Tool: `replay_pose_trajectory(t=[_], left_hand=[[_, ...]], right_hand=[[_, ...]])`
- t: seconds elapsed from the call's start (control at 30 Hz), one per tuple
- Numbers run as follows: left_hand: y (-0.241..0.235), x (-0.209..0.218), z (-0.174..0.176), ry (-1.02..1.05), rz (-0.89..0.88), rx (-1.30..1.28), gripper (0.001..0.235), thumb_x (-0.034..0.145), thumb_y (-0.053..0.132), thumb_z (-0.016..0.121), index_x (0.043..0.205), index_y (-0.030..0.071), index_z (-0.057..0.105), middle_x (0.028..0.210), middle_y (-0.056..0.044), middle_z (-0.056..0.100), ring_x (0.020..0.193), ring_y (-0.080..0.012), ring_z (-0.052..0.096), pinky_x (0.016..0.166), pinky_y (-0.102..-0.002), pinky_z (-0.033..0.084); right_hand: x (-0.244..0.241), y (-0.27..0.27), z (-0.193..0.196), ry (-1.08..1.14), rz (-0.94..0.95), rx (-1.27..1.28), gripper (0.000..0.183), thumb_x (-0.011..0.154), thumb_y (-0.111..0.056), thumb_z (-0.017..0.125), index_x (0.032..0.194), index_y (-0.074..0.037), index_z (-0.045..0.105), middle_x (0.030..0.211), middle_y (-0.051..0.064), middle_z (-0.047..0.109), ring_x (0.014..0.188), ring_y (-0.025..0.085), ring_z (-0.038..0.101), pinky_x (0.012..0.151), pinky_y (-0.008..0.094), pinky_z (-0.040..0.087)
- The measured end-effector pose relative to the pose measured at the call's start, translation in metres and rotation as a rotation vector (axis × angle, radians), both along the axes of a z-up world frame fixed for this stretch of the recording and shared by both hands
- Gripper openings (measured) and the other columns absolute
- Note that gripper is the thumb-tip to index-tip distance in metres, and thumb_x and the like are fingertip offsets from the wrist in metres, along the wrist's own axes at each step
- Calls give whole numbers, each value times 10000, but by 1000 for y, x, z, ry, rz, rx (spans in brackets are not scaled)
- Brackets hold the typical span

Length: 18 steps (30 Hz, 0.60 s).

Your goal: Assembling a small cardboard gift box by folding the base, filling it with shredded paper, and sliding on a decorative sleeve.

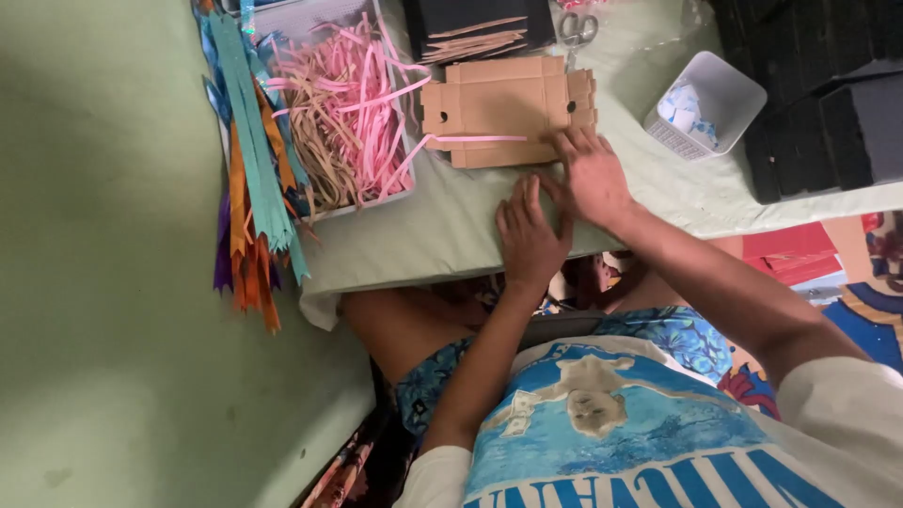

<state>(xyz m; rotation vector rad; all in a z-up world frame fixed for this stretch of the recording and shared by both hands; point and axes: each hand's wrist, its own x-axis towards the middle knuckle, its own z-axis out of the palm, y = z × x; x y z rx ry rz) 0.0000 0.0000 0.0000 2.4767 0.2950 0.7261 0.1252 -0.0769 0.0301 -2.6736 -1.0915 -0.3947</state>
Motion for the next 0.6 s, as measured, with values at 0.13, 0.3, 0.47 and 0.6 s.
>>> replay_pose_trajectory(t=[0.13,0.3,0.47,0.6], left_hand=[[-3,1,-11,-42,93,68,687,966,400,618,1499,30,391,1524,-215,484,1417,-369,492,1184,-549,370],[-2,3,-7,-101,81,-35,826,882,287,702,1554,32,294,1573,-222,349,1484,-394,358,1179,-665,257],[1,4,4,-82,140,-101,813,867,362,714,1515,35,347,1509,-224,415,1421,-393,444,1168,-657,294],[5,6,0,-43,111,-189,706,930,450,658,1460,65,396,1471,-209,451,1350,-389,519,1167,-663,289]], right_hand=[[21,23,13,222,224,-1,921,868,-222,746,1628,-41,257,1683,198,263,1533,393,285,1240,580,212],[15,21,21,173,96,-81,1025,789,-364,849,1635,-91,339,1482,210,569,1409,357,507,1157,601,350],[49,8,-11,380,202,1,768,820,-401,822,1474,-90,563,1480,164,597,1424,377,490,1139,660,338],[40,5,38,460,285,158,304,1080,-417,630,1189,-179,783,1209,163,743,1249,403,633,1047,580,474]])
